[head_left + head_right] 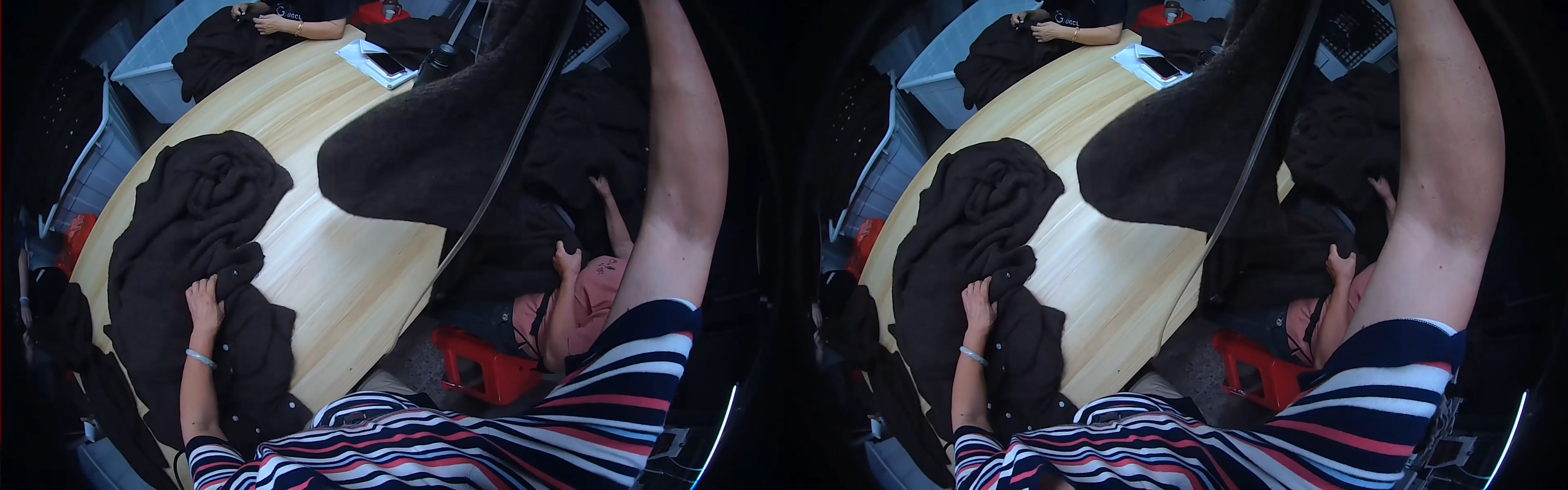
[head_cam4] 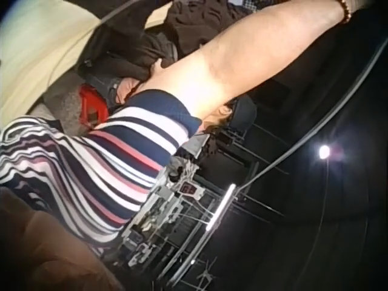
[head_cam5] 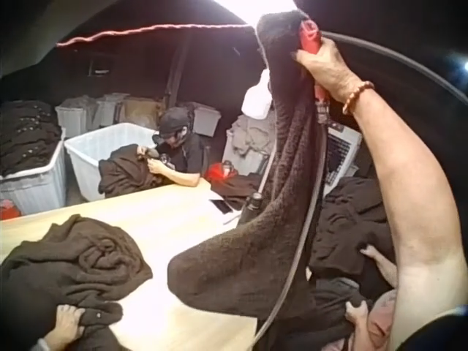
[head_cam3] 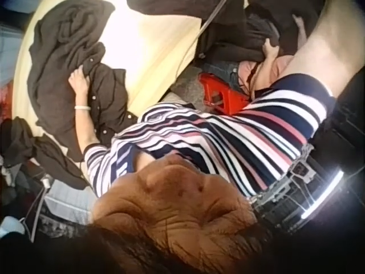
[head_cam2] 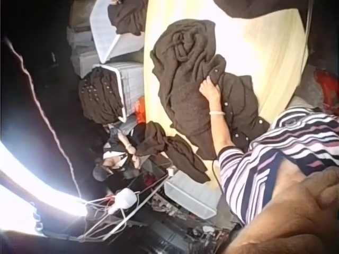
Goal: Trim loose threads from finished sweaters using scissors on a work table.
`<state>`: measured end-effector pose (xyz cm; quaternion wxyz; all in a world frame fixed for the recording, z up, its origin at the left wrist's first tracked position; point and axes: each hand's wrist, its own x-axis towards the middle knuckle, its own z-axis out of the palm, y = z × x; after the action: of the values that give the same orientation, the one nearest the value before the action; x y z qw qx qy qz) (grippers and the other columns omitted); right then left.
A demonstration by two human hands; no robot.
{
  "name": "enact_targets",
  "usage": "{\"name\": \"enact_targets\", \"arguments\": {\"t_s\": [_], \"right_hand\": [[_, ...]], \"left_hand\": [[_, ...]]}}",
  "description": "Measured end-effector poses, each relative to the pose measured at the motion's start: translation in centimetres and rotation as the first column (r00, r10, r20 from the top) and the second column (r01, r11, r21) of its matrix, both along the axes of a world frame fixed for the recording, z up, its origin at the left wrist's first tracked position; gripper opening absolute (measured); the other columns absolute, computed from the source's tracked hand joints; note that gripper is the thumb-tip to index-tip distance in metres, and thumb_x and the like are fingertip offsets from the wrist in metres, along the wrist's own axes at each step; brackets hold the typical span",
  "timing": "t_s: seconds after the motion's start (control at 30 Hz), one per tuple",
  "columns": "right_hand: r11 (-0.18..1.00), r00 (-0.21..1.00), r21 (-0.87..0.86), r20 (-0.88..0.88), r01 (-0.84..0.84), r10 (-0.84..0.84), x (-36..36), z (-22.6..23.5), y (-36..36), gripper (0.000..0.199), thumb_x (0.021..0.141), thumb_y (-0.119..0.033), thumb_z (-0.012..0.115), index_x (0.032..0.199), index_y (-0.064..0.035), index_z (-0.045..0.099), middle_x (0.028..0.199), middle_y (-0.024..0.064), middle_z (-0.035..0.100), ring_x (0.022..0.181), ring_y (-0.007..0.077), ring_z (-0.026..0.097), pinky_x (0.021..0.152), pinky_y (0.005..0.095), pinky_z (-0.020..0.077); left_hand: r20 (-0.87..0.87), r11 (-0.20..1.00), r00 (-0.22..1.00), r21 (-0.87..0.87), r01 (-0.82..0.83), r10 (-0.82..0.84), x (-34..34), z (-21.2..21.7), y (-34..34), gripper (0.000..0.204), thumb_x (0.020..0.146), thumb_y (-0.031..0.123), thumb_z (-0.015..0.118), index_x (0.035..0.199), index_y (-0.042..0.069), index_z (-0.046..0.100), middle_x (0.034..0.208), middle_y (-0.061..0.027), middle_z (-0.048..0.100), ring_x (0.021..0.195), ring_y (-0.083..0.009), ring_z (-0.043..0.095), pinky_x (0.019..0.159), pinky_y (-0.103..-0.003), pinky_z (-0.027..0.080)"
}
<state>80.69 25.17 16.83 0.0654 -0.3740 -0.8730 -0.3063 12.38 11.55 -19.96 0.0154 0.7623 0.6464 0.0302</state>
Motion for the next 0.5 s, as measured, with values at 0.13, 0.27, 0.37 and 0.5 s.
{"name": "enact_targets", "arguments": {"t_s": [0.13,0.27,0.37,0.5], "right_hand": [[0.948,0.292,0.213,0.915,0.236,-0.278,11.2,-21.8,-18.9,0.026,0.074,-0.02,0.071,0.092,-0.0068,0.057,0.072,0.0064,0.061,0.064,0.0189,0.061,0.057,0.0341,0.048],[0.896,-0.337,0.397,0.886,0.199,-0.318,17.3,-28.5,-23.7,0.032,0.069,-0.021,0.072,0.094,-0.0089,0.056,0.073,0.009,0.062,0.067,0.0225,0.064,0.061,0.0364,0.0501],[0.869,-0.294,0.475,0.858,0.141,-0.421,16.5,-30.2,-21.7,0.034,0.065,-0.021,0.072,0.092,-0.0106,0.055,0.074,0.0109,0.063,0.067,0.0251,0.064,0.063,0.037,0.0512],[0.862,-0.321,0.499,0.834,0.091,-0.449,15.6,-29.0,-20.6,0.037,0.064,-0.026,0.074,0.093,-0.0147,0.053,0.07,0.01,0.06,0.065,0.0276,0.062,0.063,0.0396,0.0506]], "left_hand": [[-0.009,1.0,1.0,-0.014,0.007,-0.008,0.7,0.2,0.2,0.069,0.063,0.01,0.079,0.127,0.005,0.053,0.11,-0.0105,0.056,0.108,-0.029,0.051,0.096,-0.042,0.038],[-0.009,1.0,1.0,-0.029,-0.001,0.0,1.4,0.5,0.5,0.069,0.064,0.01,0.078,0.128,0.006,0.052,0.111,-0.0112,0.056,0.11,-0.0294,0.051,0.097,-0.042,0.038],[-0.015,0.996,0.996,-0.004,-0.087,0.087,1.8,0.7,-0.1,0.069,0.067,0.012,0.078,0.131,0.005,0.051,0.115,-0.0135,0.056,0.114,-0.0309,0.049,0.1,-0.042,0.037],[0.395,0.995,0.915,0.086,0.057,-0.086,10.8,3.6,1.4,0.074,0.073,0.02,0.079,0.137,0.005,0.045,0.129,-0.0178,0.05,0.112,-0.0358,0.051,0.096,-0.044,0.042]]}}
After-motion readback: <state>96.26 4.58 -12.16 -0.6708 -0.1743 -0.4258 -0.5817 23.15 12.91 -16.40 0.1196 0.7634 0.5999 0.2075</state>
